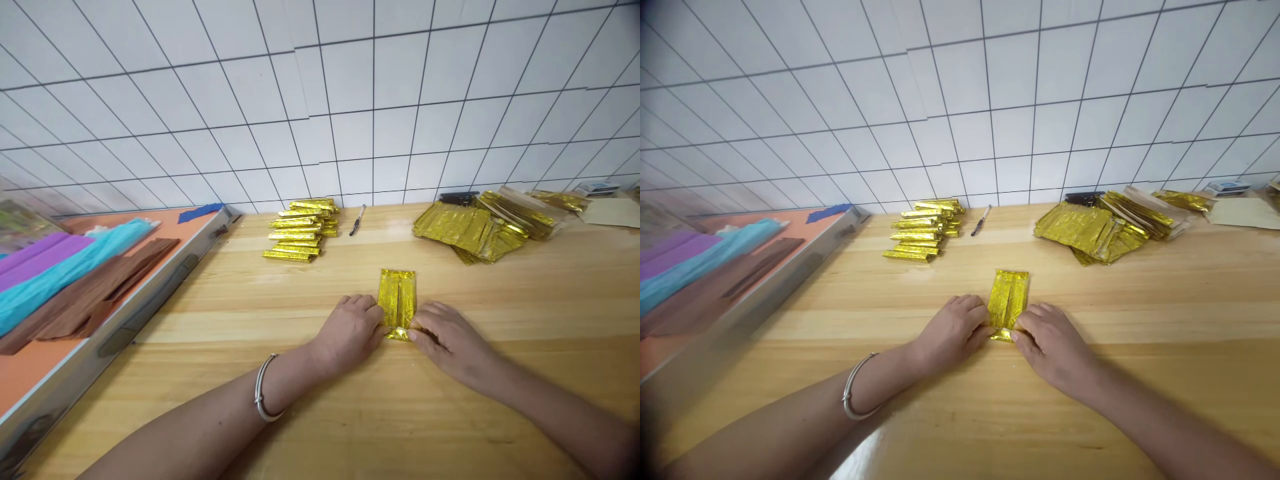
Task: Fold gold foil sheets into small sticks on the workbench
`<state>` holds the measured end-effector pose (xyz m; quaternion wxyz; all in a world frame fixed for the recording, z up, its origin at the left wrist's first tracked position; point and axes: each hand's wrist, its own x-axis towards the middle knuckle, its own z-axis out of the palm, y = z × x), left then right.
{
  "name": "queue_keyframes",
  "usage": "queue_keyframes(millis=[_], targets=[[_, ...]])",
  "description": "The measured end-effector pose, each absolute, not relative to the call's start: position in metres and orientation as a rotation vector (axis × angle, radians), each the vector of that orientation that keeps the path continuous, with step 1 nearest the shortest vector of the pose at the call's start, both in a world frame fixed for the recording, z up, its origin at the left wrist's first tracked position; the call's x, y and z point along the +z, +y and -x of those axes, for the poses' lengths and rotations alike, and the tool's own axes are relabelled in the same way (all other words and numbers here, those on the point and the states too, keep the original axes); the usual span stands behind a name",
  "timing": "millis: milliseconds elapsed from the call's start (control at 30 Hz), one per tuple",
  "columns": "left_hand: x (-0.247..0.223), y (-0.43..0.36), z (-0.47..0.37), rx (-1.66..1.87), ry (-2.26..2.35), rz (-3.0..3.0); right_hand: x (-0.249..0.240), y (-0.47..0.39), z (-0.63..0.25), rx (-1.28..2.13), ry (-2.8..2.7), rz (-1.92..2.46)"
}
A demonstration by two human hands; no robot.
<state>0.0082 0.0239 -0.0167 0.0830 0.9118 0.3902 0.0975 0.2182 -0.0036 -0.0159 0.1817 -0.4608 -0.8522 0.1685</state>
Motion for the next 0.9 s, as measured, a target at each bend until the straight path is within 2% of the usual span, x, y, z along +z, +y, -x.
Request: queue_keyframes(millis=[633,900], targets=[[-0.019,0.029,-0.003,0.355,1.062,-2.668,-0.020,-0.002,-0.220,0.463,-2.410,1.322],[-0.023,0.045,0.010,0.444,0.722,-2.560,-0.017,-0.001,-0.223,0.484,-2.413,1.223]])
